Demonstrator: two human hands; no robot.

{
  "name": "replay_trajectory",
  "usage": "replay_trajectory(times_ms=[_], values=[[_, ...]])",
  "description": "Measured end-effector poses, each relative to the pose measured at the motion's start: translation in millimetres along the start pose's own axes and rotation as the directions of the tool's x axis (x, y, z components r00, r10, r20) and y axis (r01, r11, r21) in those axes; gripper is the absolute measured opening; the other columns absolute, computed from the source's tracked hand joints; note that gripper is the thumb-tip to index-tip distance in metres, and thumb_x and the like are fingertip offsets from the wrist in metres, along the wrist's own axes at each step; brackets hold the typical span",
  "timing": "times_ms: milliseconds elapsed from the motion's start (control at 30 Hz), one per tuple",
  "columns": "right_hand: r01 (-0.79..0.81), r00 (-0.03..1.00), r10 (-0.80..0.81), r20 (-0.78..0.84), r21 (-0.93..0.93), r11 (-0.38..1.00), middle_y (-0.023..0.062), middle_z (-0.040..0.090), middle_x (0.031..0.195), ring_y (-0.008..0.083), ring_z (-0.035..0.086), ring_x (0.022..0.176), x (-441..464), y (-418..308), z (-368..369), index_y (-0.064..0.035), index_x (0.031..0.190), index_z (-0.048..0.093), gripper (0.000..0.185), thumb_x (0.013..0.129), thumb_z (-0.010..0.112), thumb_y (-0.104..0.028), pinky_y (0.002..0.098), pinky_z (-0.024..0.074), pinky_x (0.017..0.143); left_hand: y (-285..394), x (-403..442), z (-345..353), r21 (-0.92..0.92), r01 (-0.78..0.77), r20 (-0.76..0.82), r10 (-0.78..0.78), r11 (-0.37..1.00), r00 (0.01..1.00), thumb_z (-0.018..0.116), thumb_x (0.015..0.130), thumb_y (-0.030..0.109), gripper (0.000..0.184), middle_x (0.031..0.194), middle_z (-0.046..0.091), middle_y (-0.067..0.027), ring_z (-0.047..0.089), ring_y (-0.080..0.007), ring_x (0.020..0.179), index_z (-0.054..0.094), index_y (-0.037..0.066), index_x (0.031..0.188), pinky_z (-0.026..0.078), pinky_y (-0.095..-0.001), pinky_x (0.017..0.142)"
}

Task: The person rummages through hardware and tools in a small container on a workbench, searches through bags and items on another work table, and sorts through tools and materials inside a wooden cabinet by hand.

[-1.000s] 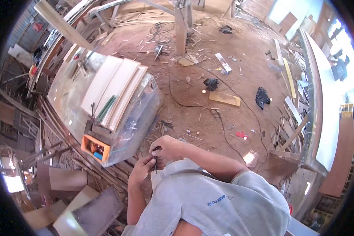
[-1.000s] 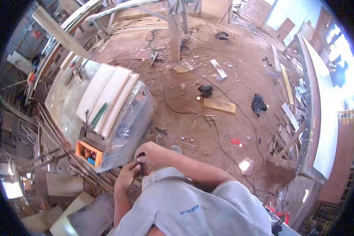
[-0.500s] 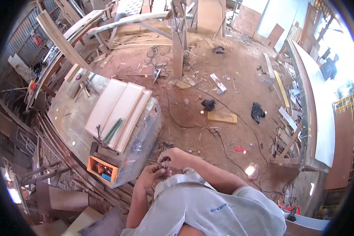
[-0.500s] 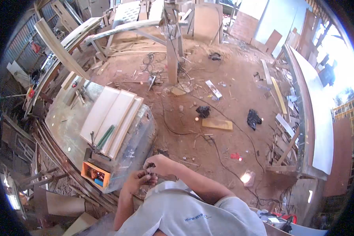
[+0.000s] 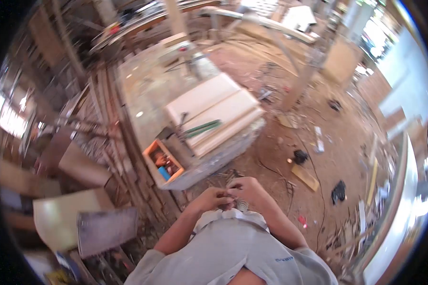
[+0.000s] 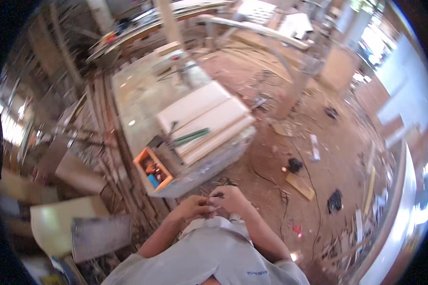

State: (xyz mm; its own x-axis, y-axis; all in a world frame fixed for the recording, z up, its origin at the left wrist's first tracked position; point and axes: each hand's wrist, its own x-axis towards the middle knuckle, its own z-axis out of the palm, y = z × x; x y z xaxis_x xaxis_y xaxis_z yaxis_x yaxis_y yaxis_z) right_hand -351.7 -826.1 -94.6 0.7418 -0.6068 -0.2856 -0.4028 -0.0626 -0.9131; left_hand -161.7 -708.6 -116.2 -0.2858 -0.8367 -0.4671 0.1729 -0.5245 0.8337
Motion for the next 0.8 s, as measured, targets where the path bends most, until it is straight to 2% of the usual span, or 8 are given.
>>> replay_trajectory(times_ms=[67, 167, 267, 367, 467, 567, 667, 800], values=[[-0.045, 0.999, 0.044, 0.026, 0.04, 0.998, 0.0091, 0.077, 0.092, 0.0146, 0.07, 0.082, 4.9, -8.8, 7.0, -0.0019, 0.105, 0.077, 0.02, 0.09, 0.077, -0.016, 0.031, 0.0572, 0.077, -25.5, 6.9, -20.4, 0.087, -0.051, -0.03, 0.054, 0.995, 0.998, 0.07, 0.1, 0.019, 0.022, 0.093, 0.074, -0.0069, 0.069, -0.0137, 0.084, 0.073, -0.001, 0.106, 0.058, -0.0322, 0.081], [-0.087, 0.994, 0.085, 0.062, 0.035, 0.996, 0.0072, 0.076, 0.092, 0.0128, 0.069, 0.083, 14.2, -9.8, 16.2, -0.0027, 0.109, 0.077, 0.02, 0.09, 0.076, -0.012, 0.03, 0.0564, 0.078, 0.0, -15.9, -23.9, 0.017, 0.015, -0.015, -0.014, 1.0, 1.0, 0.067, 0.102, 0.018, 0.029, 0.105, 0.076, -0.0102, 0.071, -0.0164, 0.094, 0.069, -0.005, 0.12, 0.059, -0.0326, 0.088], [-0.067, 0.993, 0.072, 0.099, -0.055, 0.996, 0.0078, 0.076, 0.092, 0.0121, 0.069, 0.085, 18.7, -24.2, 23.9, -0.0016, 0.11, 0.077, 0.02, 0.091, 0.075, -0.01, 0.0296, 0.056, 0.078, -12.6, -20.4, -28.8, -0.23, 0.012, 0.004, -0.012, 0.973, 1.0, 0.066, 0.103, 0.019, 0.028, 0.104, 0.076, -0.0104, 0.071, -0.016, 0.095, 0.071, -0.004, 0.117, 0.058, -0.0324, 0.088], [-0.064, 0.989, 0.074, 0.128, -0.079, 0.995, 0.0083, 0.077, 0.093, 0.0121, 0.069, 0.086, 24.7, -42.9, 29.3, 0.0, 0.11, 0.076, 0.02, 0.092, 0.076, -0.009, 0.0293, 0.0557, 0.078, -29.2, -21.9, -39.6, -0.339, -0.008, 0.006, 0.011, 0.941, 1.0, 0.066, 0.103, 0.019, 0.027, 0.105, 0.076, -0.0101, 0.071, -0.016, 0.094, 0.071, -0.004, 0.117, 0.058, -0.0323, 0.089], [-0.038, 0.993, 0.043, 0.112, -0.045, 0.998, 0.0079, 0.077, 0.095, 0.0121, 0.068, 0.086, 34.0, -30.3, 41.3, 0.0004, 0.111, 0.076, 0.022, 0.091, 0.077, -0.008, 0.029, 0.0553, 0.078, -35.6, -26.3, -47.7, -0.208, -0.066, -0.05, 0.057, 0.976, 0.997, 0.069, 0.101, 0.019, 0.026, 0.102, 0.076, -0.0091, 0.071, -0.0155, 0.092, 0.072, -0.003, 0.114, 0.058, -0.0322, 0.087], [-0.007, 0.996, 0.005, 0.094, 0.02, 1.0, 0.0073, 0.076, 0.096, 0.0119, 0.068, 0.084, 38.0, -23.5, 48.0, -0.0007, 0.11, 0.075, 0.022, 0.089, 0.077, -0.007, 0.0296, 0.0556, 0.076, -37.4, -30.9, -46.4, -0.212, -0.137, -0.138, 0.109, 0.968, 0.984, 0.072, 0.099, 0.017, 0.019, 0.093, 0.074, -0.0062, 0.067, -0.0123, 0.078, 0.074, -0.001, 0.104, 0.057, -0.0295, 0.074], [-0.062, 0.991, 0.063, 0.12, -0.017, 0.998, 0.0072, 0.076, 0.097, 0.0118, 0.068, 0.084, 39.2, -40.6, 49.1, -0.001, 0.109, 0.075, 0.022, 0.088, 0.077, -0.006, 0.0295, 0.0557, 0.076, -38.2, -32.0, -51.4, 0.008, -0.099, -0.171, 0.099, 0.995, 0.98, 0.073, 0.098, 0.015, 0.017, 0.091, 0.073, -0.0055, 0.066, -0.0116, 0.075, 0.074, -0.002, 0.102, 0.055, -0.0291, 0.07], [-0.053, 0.98, 0.067, 0.187, -0.077, 0.996, 0.0079, 0.076, 0.097, 0.0117, 0.068, 0.085, 42.9, -44.0, 49.7, -0.0004, 0.108, 0.075, 0.021, 0.088, 0.077, -0.006, 0.0299, 0.0555, 0.076, -45.6, -32.8, -52.3, -0.115, -0.09, -0.115, 0.077, 0.989, 0.99, 0.072, 0.1, 0.021, 0.022, 0.091, 0.074, -0.0022, 0.064, -0.0101, 0.079, 0.075, -0.001, 0.104, 0.052, -0.0283, 0.073]])
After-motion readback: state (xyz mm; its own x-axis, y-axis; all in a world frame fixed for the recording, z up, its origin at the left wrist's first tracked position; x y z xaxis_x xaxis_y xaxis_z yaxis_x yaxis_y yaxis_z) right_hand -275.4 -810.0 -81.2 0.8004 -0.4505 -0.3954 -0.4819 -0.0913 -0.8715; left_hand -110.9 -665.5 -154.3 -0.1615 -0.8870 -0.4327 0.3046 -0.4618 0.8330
